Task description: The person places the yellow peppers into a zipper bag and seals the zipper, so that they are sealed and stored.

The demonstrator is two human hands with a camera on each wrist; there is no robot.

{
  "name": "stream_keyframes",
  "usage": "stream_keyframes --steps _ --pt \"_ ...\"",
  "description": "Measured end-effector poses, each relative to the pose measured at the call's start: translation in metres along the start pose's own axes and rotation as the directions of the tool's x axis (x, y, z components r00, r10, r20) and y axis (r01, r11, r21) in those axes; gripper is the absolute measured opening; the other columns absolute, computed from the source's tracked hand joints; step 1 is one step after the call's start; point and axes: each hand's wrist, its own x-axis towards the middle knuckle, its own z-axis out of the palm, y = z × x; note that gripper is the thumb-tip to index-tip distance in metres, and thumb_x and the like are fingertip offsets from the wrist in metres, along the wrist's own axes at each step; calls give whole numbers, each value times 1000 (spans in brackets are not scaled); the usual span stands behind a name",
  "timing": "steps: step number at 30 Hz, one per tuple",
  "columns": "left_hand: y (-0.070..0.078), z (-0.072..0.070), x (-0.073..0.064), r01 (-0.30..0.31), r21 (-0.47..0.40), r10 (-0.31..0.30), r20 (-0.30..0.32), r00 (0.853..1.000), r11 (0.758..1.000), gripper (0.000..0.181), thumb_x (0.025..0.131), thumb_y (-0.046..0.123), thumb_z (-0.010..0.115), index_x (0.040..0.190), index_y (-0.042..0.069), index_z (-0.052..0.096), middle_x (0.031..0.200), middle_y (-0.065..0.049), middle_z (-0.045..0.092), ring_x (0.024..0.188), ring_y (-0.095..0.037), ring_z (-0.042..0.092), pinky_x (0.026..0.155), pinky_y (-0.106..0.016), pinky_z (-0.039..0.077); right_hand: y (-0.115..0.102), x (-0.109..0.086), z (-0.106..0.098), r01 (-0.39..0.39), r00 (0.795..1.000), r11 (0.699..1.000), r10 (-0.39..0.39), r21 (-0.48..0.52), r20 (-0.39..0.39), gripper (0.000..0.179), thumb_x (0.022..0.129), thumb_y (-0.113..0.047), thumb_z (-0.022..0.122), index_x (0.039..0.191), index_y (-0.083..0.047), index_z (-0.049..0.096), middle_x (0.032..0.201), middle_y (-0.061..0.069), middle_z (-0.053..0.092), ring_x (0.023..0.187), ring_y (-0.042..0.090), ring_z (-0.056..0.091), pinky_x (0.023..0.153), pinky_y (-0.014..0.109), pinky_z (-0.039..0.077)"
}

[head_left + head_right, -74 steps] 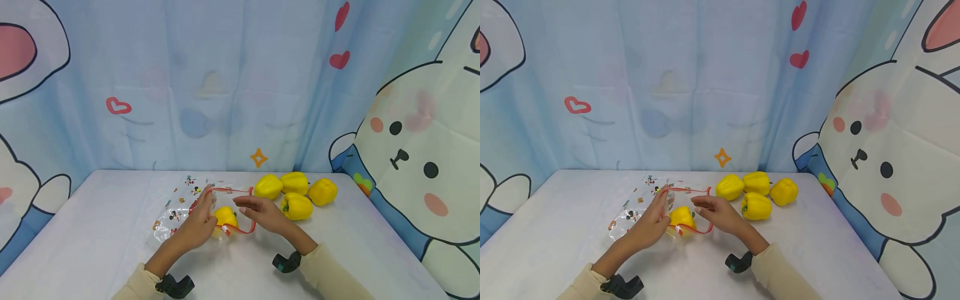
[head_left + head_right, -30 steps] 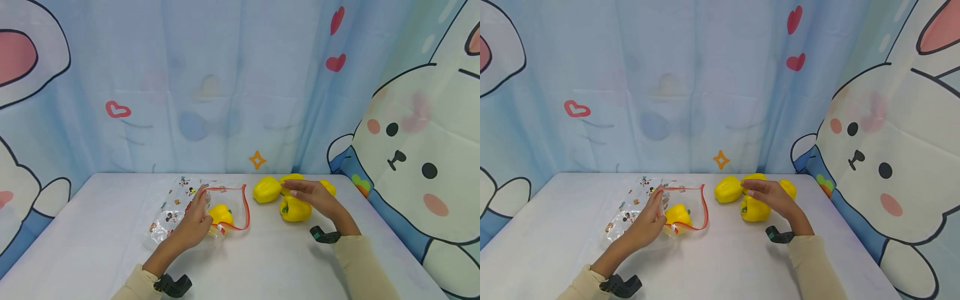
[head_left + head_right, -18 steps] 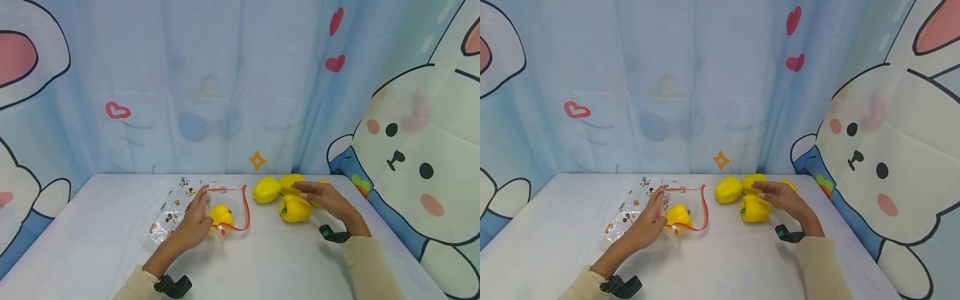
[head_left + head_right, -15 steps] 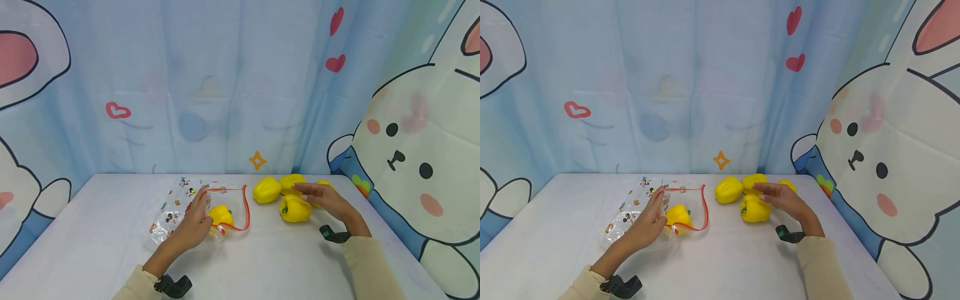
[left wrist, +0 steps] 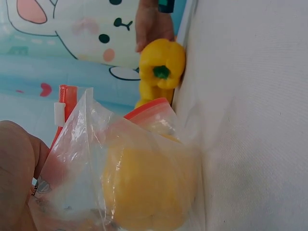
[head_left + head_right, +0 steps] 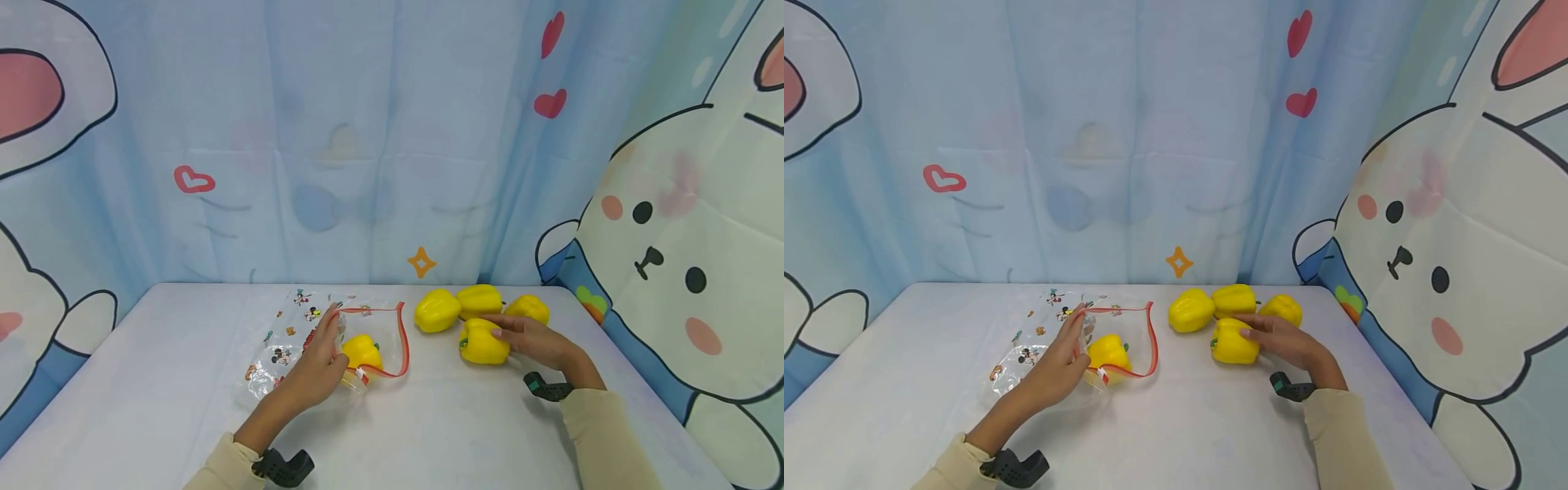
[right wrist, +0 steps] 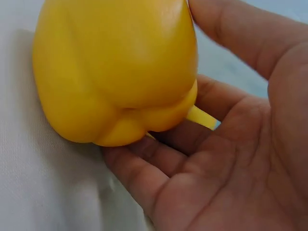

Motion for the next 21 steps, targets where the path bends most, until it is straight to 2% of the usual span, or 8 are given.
stream_keyframes --steps 5,7,13,21 --pt "0 0 0 -1 3 1 2 1000 1000 71 93 7 49 155 1 15 162 4 1 143 -21 21 109 -41 32 7 2 -2 36 997 998 -39 50 68 68 98 -27 57 155 -12 24 156 17 25 135 36 34 107 56 31" --pt "0 0 0 1 4 -1 2 1000 1000 71 93 8 49 154 0 15 162 3 1 144 -21 19 110 -43 29 8 3 -2 41 996 997 -47 69 79 71 96 -24 60 155 -9 23 156 18 25 134 36 35 108 54 32" --pt "1 1 -1 7 9 -7 8 1000 1000 70 93 8 47 154 0 14 162 4 -1 146 -22 13 112 -47 21 4 5 -1 36 999 998 -38 58 30 73 93 -27 64 152 -2 28 150 22 34 127 34 43 105 51 37" --pt "5 1 -2 8 7 -8 5 1000 1000 71 93 8 48 155 0 12 162 4 -3 143 -24 22 112 -48 25 -5 6 5 15 999 999 -16 -31 -38 72 92 -37 64 150 -5 35 147 19 41 123 32 48 102 53 40"
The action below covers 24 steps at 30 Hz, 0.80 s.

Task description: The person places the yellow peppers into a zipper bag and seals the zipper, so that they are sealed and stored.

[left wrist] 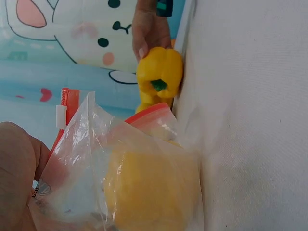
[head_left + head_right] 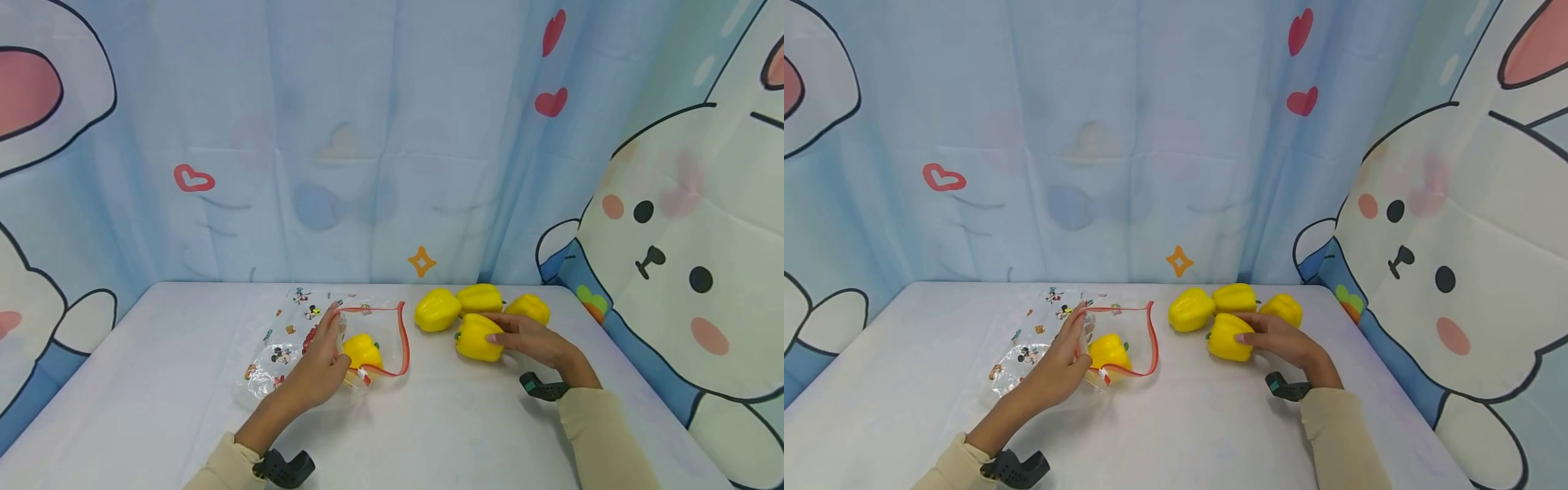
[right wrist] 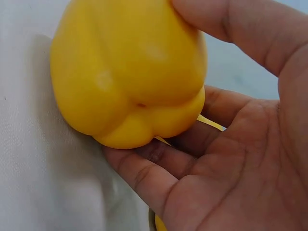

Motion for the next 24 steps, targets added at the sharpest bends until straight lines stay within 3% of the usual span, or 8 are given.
stream_keyframes --steps 4,12,19,24 --pt "2 0 -1 -1 -2 1 1 1000 1000 71 93 7 48 154 -1 12 162 3 -3 142 -25 25 111 -48 27 -5 1 3 21 1000 999 -21 -32 -4 70 93 -38 63 149 -6 38 146 17 43 124 32 48 102 54 40" --pt "1 1 -1 9 9 -9 13 1000 1000 71 94 9 47 155 1 11 162 2 -3 144 -24 20 112 -48 22 -20 3 8 79 997 996 -79 -35 -15 68 93 -36 62 149 -6 38 147 15 42 129 32 44 105 54 36" --pt "2 2 -1 10 15 -11 16 1000 1000 72 93 9 48 155 2 11 162 1 -2 145 -24 17 111 -46 24 -34 5 15 146 989 988 -147 -45 -28 67 93 -34 63 149 -6 39 146 15 44 126 31 47 102 50 40" --pt "2 2 -1 5 16 -6 17 1000 1000 72 93 9 49 155 2 12 162 1 -2 146 -24 15 111 -46 24 -44 5 21 146 988 989 -147 -25 -50 68 93 -35 63 149 -8 38 146 13 44 125 30 48 102 49 41"
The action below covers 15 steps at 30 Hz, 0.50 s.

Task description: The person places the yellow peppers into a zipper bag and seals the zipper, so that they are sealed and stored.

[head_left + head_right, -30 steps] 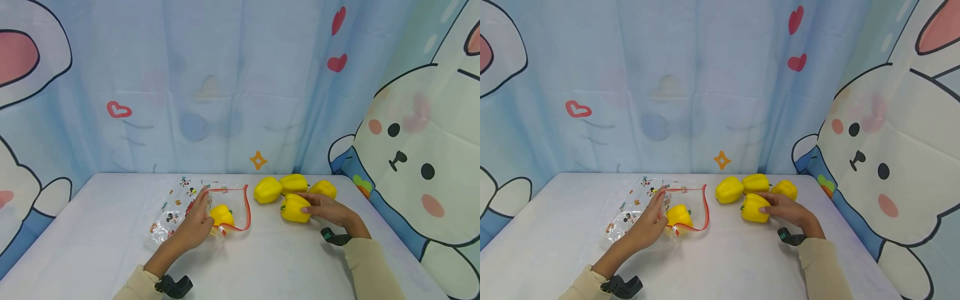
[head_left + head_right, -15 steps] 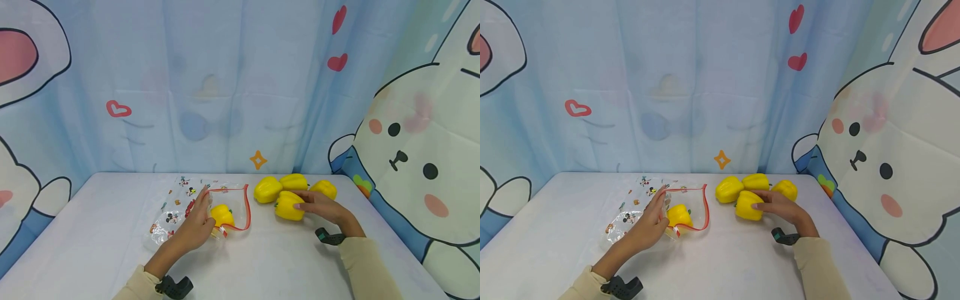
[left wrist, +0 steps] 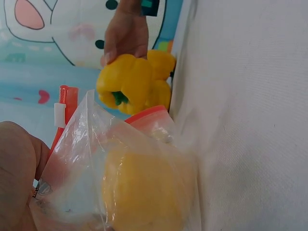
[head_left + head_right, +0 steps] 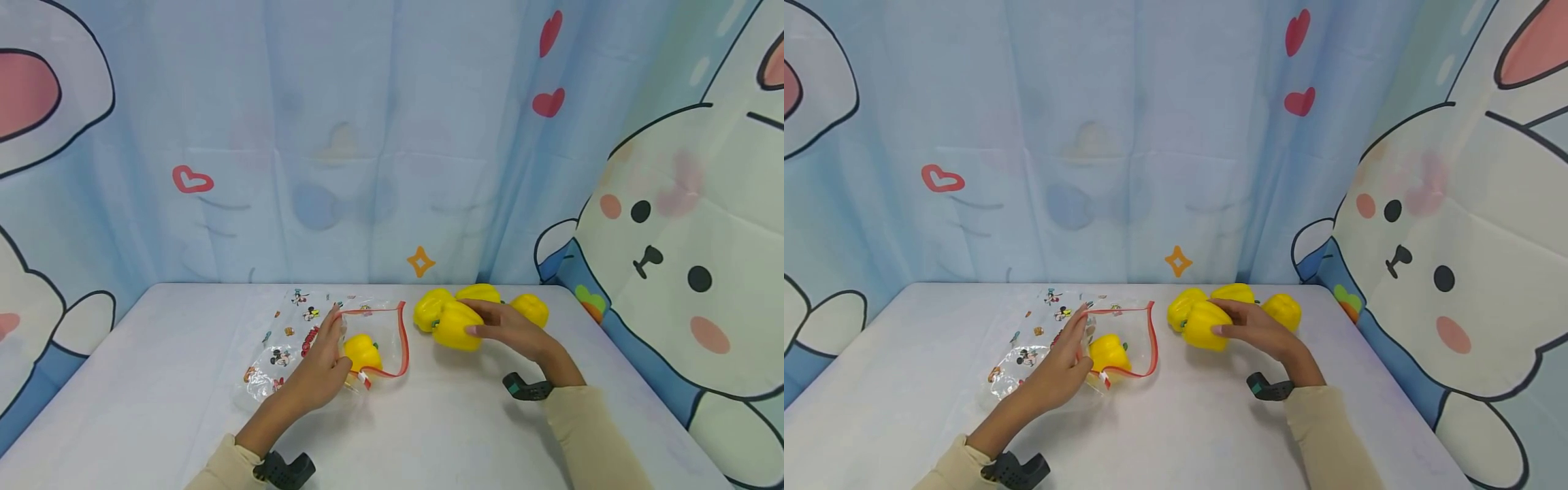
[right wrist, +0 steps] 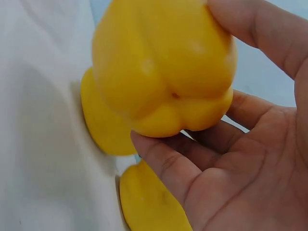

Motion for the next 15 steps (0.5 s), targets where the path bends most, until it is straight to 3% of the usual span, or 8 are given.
stream_keyframes --steps 6,15 --pt "-1 1 0 -7 5 7 -4 1000 1000 72 93 9 49 155 2 12 162 2 -2 146 -23 13 112 -47 22 -13 1 8 -6 1000 998 7 59 -8 71 92 -34 66 149 -6 36 145 14 45 123 30 50 100 44 44" --pt "-1 1 0 -14 -8 14 2 1000 1000 73 93 8 49 155 2 11 162 2 -3 146 -23 16 112 -47 22 -32 2 24 68 997 987 -72 144 26 65 92 -28 67 148 -8 39 140 12 50 115 29 55 93 34 50"
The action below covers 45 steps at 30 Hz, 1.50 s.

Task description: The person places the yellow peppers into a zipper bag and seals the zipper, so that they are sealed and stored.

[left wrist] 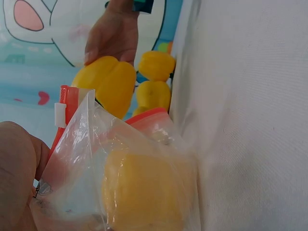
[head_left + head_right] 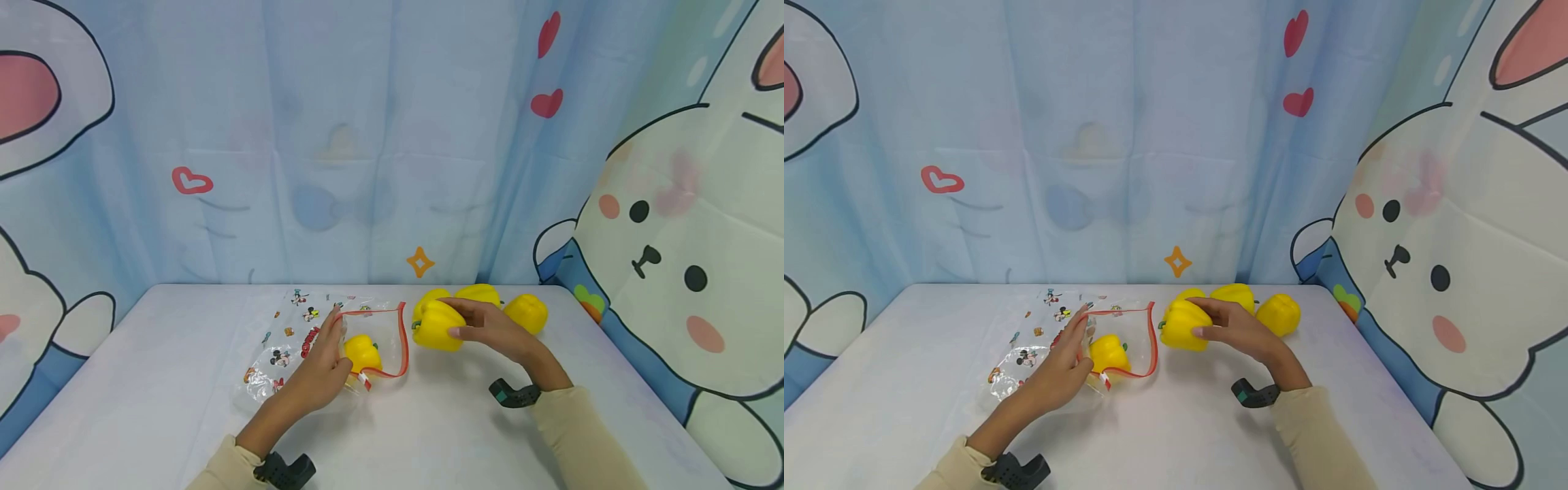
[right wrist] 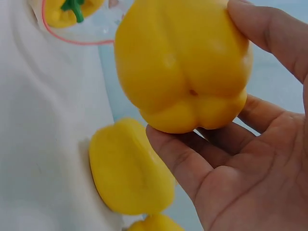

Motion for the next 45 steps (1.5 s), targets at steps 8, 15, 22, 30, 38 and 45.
stream_keyframes --steps 8,15,22,30,38,45 --pt "1 0 -2 -12 -1 12 3 1000 1000 71 94 9 48 154 0 12 162 1 -4 145 -24 18 112 -47 21 -10 1 11 36 999 999 -36 7 32 63 91 -25 68 146 -9 42 137 11 53 112 29 57 90 34 51" --pt "6 1 -3 -18 20 18 1 1000 1000 70 94 9 47 154 0 13 162 0 -5 146 -24 16 112 -47 21 -15 2 20 71 996 997 -70 -15 64 65 91 -24 69 147 -6 41 138 13 52 113 27 57 91 33 51" --pt "6 1 -4 -16 18 16 7 1000 1000 70 94 9 46 154 0 12 162 1 -7 145 -24 17 112 -47 20 -17 5 30 71 987 997 -66 -30 148 64 91 -20 67 147 -4 41 140 14 51 113 26 58 92 32 50" --pt "7 2 -5 -5 9 5 18 1000 1000 70 94 9 46 154 0 12 161 2 -9 145 -23 16 113 -47 20 -16 8 42 87 977 996 -83 -13 196 64 91 -19 67 147 -4 40 142 13 48 114 25 57 93 32 49" --pt "9 3 -4 -15 23 14 24 1000 1000 70 94 10 47 154 0 13 162 -1 -7 147 -23 10 113 -47 20 -12 13 50 105 976 993 -92 -58 198 61 91 -21 68 145 -6 44 139 9 51 116 23 56 96 36 48" --pt "8 4 -5 -32 33 31 24 999 999 69 93 9 46 153 -3 15 162 -5 -5 147 -23 7 113 -47 20 -15 14 57 84 981 993 -68 -82 183 65 91 -26 68 147 -8 41 143 9 47 120 22 54 99 37 46"
